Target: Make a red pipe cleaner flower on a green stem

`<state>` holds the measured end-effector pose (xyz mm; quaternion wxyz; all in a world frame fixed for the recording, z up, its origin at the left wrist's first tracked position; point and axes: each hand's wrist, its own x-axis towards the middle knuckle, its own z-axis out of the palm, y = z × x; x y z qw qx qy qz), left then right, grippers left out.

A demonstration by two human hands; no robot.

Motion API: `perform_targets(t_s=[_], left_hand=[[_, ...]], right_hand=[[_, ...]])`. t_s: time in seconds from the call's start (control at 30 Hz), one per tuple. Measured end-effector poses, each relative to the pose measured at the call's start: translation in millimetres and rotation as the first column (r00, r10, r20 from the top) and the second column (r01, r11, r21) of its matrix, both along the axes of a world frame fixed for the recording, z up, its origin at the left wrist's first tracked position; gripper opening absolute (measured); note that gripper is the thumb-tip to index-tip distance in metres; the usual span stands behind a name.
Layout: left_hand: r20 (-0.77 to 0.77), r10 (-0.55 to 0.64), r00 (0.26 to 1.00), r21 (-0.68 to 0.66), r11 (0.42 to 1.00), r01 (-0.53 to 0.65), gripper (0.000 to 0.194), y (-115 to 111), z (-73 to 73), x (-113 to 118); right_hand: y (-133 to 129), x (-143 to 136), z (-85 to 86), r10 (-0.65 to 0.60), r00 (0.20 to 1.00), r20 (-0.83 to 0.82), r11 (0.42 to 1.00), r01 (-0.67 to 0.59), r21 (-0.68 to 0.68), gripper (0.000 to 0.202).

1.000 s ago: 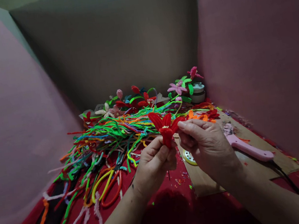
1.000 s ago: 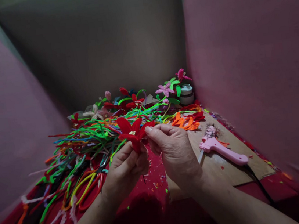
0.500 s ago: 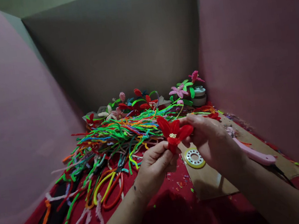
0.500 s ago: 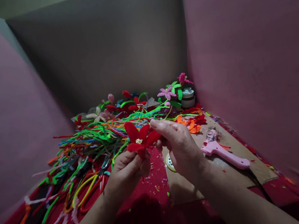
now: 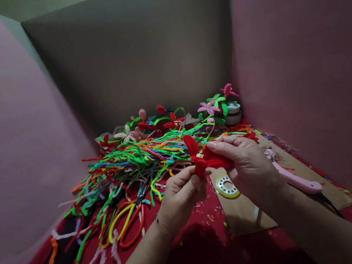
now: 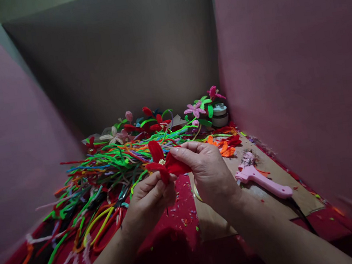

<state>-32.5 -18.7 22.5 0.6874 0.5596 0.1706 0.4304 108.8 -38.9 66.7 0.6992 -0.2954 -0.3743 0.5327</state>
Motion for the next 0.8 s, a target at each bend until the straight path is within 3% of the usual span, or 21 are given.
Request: perform_targets(t_s=[0.2, 0.3, 0.4, 0.47, 0.5, 0.57, 0.63, 0.8], left_hand=[[0.048, -0.018, 0.999, -0.032, 0.999, 0.019, 0.016, 1.4, 2.5, -0.5], [0.09, 0.015, 0.996, -0.084, 0.996, -0.008, 0.014, 4.4, 4.7, -1.2], [0.119, 0.071, 0.99, -0.146, 0.988, -0.053, 0.014, 9.2, 5.5, -2.4], [0.129, 0.093, 0.987, -0.16, 0.984, -0.072, 0.015, 12.1, 5.2, -3.1], [0.132, 0.097, 0.986, -0.161, 0.984, -0.075, 0.015, 13.1, 5.0, -3.4], [0.131, 0.093, 0.987, -0.166, 0.984, -0.071, 0.015, 14.3, 4.6, -3.7], [0.129, 0.089, 0.988, -0.172, 0.983, -0.066, 0.014, 14.8, 4.4, -3.8], [0.122, 0.097, 0.988, -0.182, 0.981, -0.074, 0.015, 16.1, 3.5, -4.3]], right_hand=[[5.4, 8.5, 5.2, 0.022, 0.999, 0.048, 0.999, -0.024, 0.028, 0.012], [10.7, 28.0, 14.6, -0.118, 0.983, 0.139, 0.992, 0.112, 0.049, 0.012], [27.8, 57.2, 19.8, -0.283, 0.878, 0.387, 0.959, 0.261, 0.109, 0.005], [48.0, 77.4, 16.6, -0.291, 0.746, 0.599, 0.955, 0.262, 0.138, 0.006], [59.9, 86.4, 12.8, -0.262, 0.628, 0.732, 0.958, 0.26, 0.12, 0.007], [85.0, 100.8, 1.5, -0.213, 0.233, 0.949, 0.946, 0.291, 0.141, 0.012], [107.7, 109.4, -12.3, -0.185, 0.107, 0.977, 0.947, 0.286, 0.147, 0.017], [141.1, 116.3, -39.7, -0.077, -0.163, 0.984, 0.988, 0.123, 0.098, 0.024]])
